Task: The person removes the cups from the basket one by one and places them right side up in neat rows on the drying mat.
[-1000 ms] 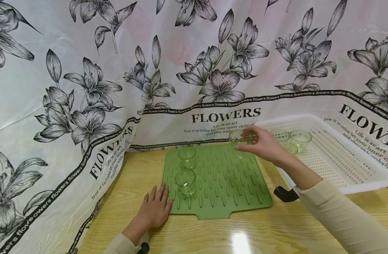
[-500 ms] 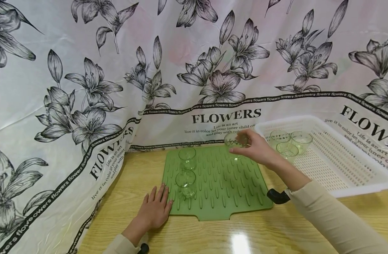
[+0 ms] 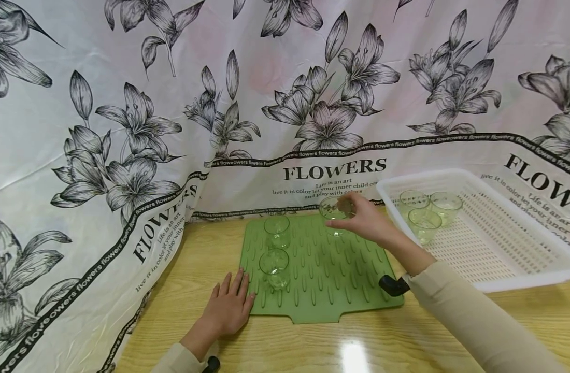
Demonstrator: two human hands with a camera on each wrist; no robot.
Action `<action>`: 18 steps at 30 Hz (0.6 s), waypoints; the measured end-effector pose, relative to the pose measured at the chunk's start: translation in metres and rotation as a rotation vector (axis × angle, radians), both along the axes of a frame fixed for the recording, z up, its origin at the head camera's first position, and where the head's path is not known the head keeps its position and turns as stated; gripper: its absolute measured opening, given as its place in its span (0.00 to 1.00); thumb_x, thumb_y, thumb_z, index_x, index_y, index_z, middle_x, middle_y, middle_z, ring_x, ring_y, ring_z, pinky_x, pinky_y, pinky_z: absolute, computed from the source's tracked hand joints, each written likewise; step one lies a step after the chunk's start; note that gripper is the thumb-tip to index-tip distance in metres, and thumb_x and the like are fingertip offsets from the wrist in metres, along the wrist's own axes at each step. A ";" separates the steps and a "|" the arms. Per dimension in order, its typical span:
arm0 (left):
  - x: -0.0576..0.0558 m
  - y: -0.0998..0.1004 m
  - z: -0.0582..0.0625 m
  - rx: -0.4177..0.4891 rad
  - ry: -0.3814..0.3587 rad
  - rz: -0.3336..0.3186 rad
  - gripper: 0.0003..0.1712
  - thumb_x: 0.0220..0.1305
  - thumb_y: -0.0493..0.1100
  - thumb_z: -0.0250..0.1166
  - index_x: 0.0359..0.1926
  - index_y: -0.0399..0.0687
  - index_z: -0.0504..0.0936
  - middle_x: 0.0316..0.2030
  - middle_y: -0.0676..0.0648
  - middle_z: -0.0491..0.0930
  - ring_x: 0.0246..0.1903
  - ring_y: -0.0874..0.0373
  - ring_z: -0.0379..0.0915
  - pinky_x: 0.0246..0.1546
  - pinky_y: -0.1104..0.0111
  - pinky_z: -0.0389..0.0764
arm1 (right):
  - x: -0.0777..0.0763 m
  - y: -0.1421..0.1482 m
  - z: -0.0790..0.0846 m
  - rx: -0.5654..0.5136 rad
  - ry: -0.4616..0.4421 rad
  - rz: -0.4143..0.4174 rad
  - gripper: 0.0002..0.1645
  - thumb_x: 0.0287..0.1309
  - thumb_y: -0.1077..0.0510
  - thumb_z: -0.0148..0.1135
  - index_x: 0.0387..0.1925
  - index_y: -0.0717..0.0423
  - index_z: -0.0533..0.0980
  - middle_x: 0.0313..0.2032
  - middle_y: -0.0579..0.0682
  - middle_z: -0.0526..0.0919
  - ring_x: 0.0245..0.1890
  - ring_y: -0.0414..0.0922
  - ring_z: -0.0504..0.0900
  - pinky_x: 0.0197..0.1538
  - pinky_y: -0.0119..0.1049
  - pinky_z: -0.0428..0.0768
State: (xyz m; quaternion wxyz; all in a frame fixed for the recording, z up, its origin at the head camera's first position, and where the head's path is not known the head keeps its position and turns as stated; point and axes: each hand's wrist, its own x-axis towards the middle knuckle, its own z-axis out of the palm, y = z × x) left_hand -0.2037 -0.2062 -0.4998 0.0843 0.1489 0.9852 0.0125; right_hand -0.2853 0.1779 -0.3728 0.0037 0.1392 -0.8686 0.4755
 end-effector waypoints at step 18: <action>0.007 0.009 0.016 0.019 -0.022 0.017 0.36 0.84 0.57 0.38 0.81 0.41 0.53 0.81 0.41 0.46 0.78 0.34 0.40 0.73 0.36 0.50 | -0.023 -0.014 -0.014 0.029 -0.006 0.014 0.51 0.52 0.41 0.79 0.68 0.64 0.66 0.62 0.62 0.75 0.61 0.60 0.75 0.64 0.55 0.74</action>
